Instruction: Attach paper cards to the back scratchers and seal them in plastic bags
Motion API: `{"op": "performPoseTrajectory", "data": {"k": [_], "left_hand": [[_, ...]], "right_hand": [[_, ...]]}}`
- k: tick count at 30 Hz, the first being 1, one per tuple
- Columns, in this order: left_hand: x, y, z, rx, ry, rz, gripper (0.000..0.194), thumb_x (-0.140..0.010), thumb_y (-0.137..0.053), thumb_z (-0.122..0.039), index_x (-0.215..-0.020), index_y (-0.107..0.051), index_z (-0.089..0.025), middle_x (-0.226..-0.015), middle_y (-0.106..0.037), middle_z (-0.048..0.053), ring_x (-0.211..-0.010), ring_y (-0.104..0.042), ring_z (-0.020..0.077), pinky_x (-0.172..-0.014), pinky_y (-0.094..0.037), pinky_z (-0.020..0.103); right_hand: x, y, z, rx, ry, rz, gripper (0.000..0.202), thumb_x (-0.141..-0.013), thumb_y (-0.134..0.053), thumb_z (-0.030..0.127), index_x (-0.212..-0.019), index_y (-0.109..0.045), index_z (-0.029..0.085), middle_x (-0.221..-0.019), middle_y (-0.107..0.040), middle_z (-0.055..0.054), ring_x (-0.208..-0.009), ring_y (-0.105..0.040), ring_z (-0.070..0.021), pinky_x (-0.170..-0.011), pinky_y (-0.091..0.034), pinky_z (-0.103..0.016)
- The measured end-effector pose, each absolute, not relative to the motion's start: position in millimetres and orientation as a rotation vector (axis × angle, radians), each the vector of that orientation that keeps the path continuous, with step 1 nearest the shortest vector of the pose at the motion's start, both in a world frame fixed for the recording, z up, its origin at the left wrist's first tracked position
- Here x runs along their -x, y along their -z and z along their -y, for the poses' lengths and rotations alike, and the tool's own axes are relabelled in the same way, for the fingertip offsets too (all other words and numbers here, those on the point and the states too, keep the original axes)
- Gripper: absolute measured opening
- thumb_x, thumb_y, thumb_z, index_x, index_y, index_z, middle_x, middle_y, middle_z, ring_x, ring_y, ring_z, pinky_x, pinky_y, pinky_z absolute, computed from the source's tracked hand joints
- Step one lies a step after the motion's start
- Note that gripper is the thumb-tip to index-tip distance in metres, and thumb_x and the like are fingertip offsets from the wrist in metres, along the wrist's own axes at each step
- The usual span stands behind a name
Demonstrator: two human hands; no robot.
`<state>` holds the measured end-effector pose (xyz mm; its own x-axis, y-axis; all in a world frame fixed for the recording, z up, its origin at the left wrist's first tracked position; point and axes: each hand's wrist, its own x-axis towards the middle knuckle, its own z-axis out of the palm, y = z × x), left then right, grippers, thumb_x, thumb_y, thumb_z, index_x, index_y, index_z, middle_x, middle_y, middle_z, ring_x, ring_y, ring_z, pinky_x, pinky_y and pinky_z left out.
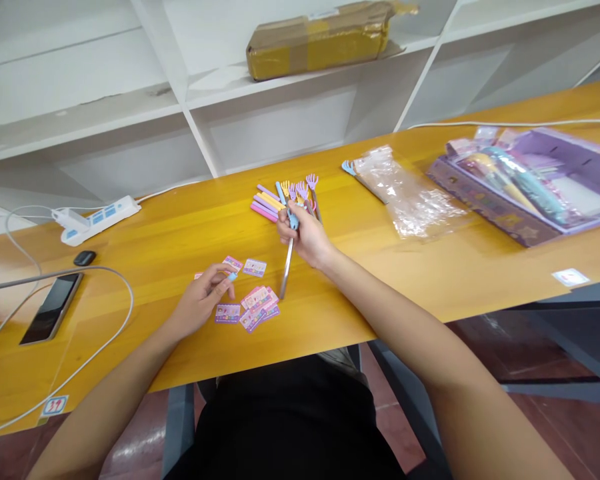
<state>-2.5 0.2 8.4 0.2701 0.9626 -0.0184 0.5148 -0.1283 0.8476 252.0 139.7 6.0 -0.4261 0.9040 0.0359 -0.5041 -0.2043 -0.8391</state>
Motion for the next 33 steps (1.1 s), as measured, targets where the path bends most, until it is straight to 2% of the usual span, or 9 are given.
{"op": "performPoseTrajectory", "data": {"k": [4, 10, 13, 22, 33], "left_hand": [[3, -9, 0, -1.741, -0.733, -1.329, 0.026, -0.110, -0.046, -0.040, -0.129, -0.054, -0.025, -0.085, -0.070, -0.001, -0.077, -0.063, 0.0168, -0.073, -0.044, 0.030], [3, -8, 0, -1.674, -0.735, -1.302, 0.031, -0.109, -0.047, -0.045, -0.130, -0.055, -0.024, -0.085, -0.069, -0.001, -0.070, -0.058, 0.0148, -0.068, -0.042, 0.028], [3, -8, 0, -1.655, -0.744, -1.293, 0.032, -0.109, -0.047, -0.046, -0.130, -0.055, -0.023, -0.085, -0.069, -0.001, -0.067, -0.055, 0.0139, -0.066, -0.041, 0.028], [1, -10, 1, -1.676, -0.742, -1.321, 0.031, -0.108, -0.046, -0.044, -0.128, -0.056, -0.022, -0.084, -0.071, 0.000, -0.066, -0.055, 0.0149, -0.067, -0.042, 0.029], [0, -9, 2, -1.796, -0.698, -1.413, 0.021, -0.109, -0.044, -0.036, -0.126, -0.053, -0.026, -0.087, -0.078, -0.003, -0.068, -0.060, 0.0154, -0.070, -0.042, 0.029]], "right_hand": [[-249, 0, -141, 0.633, -1.737, 0.939, 0.051, -0.104, -0.051, 0.066, -0.084, -0.053, 0.020, -0.058, -0.041, 0.003, -0.047, -0.034, -0.0092, -0.047, -0.034, -0.022], [-248, 6, -146, 0.631, -1.705, 0.807, 0.048, -0.107, -0.048, 0.062, -0.085, -0.053, 0.020, -0.068, -0.055, -0.001, -0.052, -0.046, -0.0089, -0.050, -0.043, -0.020], [-250, 8, -146, 0.606, -1.746, 0.823, 0.045, -0.106, -0.051, 0.059, -0.085, -0.054, 0.019, -0.070, -0.057, -0.002, -0.057, -0.052, -0.0101, -0.052, -0.046, -0.020], [-250, 8, -142, 0.554, -1.734, 0.913, 0.043, -0.104, -0.056, 0.057, -0.085, -0.057, 0.018, -0.072, -0.060, -0.003, -0.063, -0.058, -0.0117, -0.059, -0.051, -0.022], [-252, 8, -139, 0.487, -1.699, 1.136, 0.049, -0.100, -0.057, 0.065, -0.084, -0.059, 0.018, -0.079, -0.068, -0.005, -0.059, -0.056, -0.0116, -0.058, -0.051, -0.024]]}}
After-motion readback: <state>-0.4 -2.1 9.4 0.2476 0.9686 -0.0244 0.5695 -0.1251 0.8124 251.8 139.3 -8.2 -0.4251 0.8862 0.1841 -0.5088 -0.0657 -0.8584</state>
